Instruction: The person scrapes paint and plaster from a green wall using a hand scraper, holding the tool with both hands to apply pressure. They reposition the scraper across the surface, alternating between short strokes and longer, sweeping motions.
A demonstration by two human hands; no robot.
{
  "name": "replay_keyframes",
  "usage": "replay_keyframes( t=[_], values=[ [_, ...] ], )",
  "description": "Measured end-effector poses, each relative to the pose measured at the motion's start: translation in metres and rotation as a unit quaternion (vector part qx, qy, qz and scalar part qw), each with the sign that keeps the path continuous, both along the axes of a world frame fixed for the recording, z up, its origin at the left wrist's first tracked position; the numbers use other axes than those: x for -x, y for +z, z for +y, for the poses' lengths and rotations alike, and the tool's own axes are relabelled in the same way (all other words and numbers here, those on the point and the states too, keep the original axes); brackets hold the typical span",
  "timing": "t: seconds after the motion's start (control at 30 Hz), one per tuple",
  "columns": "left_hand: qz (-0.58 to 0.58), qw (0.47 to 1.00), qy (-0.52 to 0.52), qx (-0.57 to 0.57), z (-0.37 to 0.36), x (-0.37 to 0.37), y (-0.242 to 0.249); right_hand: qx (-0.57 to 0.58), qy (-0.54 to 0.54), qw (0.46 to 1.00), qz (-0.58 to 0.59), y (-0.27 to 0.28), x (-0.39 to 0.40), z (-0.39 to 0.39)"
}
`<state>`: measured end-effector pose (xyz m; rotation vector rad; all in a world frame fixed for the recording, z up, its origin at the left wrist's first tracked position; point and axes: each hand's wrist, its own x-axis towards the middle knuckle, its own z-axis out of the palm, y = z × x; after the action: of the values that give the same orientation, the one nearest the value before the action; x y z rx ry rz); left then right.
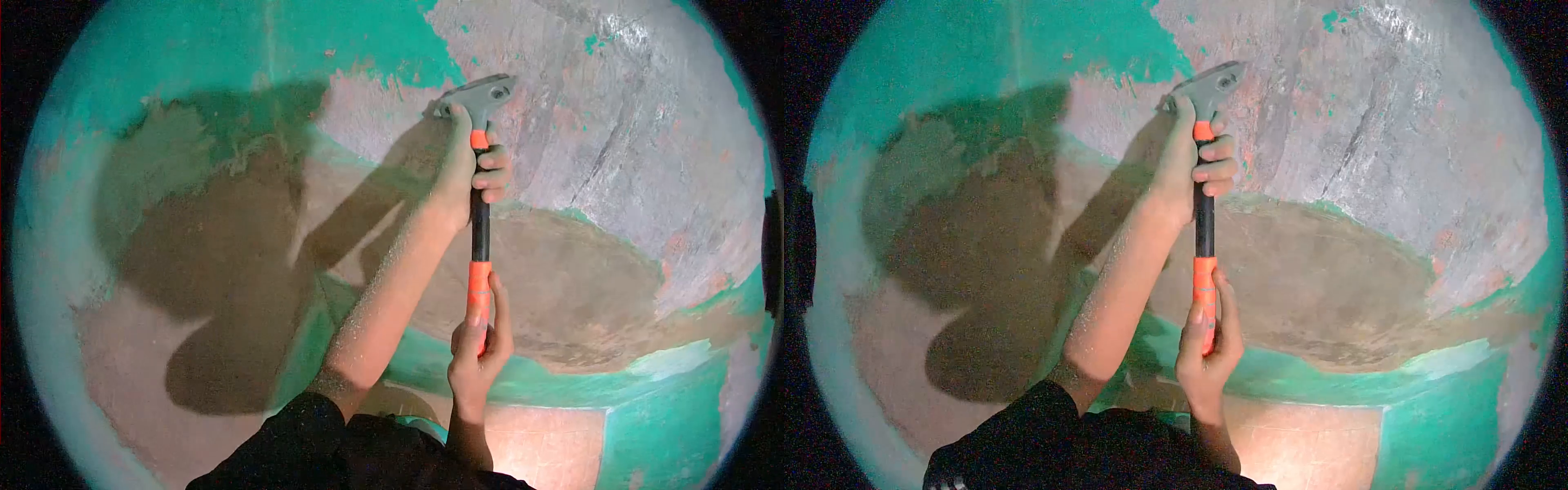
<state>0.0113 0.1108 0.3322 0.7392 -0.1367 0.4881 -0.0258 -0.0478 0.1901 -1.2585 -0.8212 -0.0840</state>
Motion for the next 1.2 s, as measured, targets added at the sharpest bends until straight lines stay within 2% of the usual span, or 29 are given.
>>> replay_keyframes(
  t=[0.1, 0.2, 0.27, 0.3, 0.4, 0.43, 0.53, 0.7, 0.77, 0.9, 1.07, 1.2],
  values=[
    [-0.03, 0.999, -0.002, 0.021, 0.0, -0.005, 0.002, 0.018, 0.023, 0.999, 0.013, 0.009, -0.003, -0.006],
    [-0.058, 0.997, -0.027, 0.033, 0.011, -0.006, 0.014, 0.019, 0.095, 0.992, 0.086, 0.03, -0.002, -0.003],
    [-0.017, 1.0, 0.004, 0.001, 0.01, -0.004, 0.012, 0.013, 0.131, 0.987, 0.094, 0.027, -0.003, -0.002],
    [0.003, 1.0, 0.02, -0.015, 0.009, -0.002, 0.008, -0.004, 0.134, 0.987, 0.089, 0.018, -0.002, 0.001],
    [0.012, 0.999, -0.021, -0.021, 0.008, -0.002, -0.014, -0.023, 0.142, 0.986, 0.083, -0.015, -0.008, 0.008],
    [0.019, 0.998, -0.012, -0.054, 0.01, -0.003, -0.015, -0.017, 0.143, 0.986, 0.087, -0.02, -0.013, 0.009],
    [0.019, 0.999, 0.014, -0.044, 0.009, -0.008, -0.006, -0.005, 0.149, 0.986, 0.081, -0.023, -0.028, 0.011],
    [0.05, 0.997, -0.002, -0.054, 0.005, -0.007, -0.031, -0.021, 0.156, 0.983, 0.096, -0.049, -0.021, 0.017],
    [0.05, 0.998, -0.008, -0.043, 0.006, -0.01, -0.033, -0.014, 0.157, 0.983, 0.098, -0.044, -0.024, 0.014],
    [0.024, 0.999, 0.021, -0.025, 0.006, -0.007, 0.007, 0.012, 0.144, 0.985, 0.091, -0.003, -0.019, 0.007],
    [0.039, 0.999, -0.012, 0.008, -0.001, -0.004, 0.006, 0.048, 0.11, 0.992, 0.042, 0.012, -0.007, -0.008],
    [0.022, 1.0, 0.012, 0.009, -0.002, -0.001, 0.02, 0.081, 0.145, 0.981, 0.096, 0.048, 0.001, -0.026]
  ],
)
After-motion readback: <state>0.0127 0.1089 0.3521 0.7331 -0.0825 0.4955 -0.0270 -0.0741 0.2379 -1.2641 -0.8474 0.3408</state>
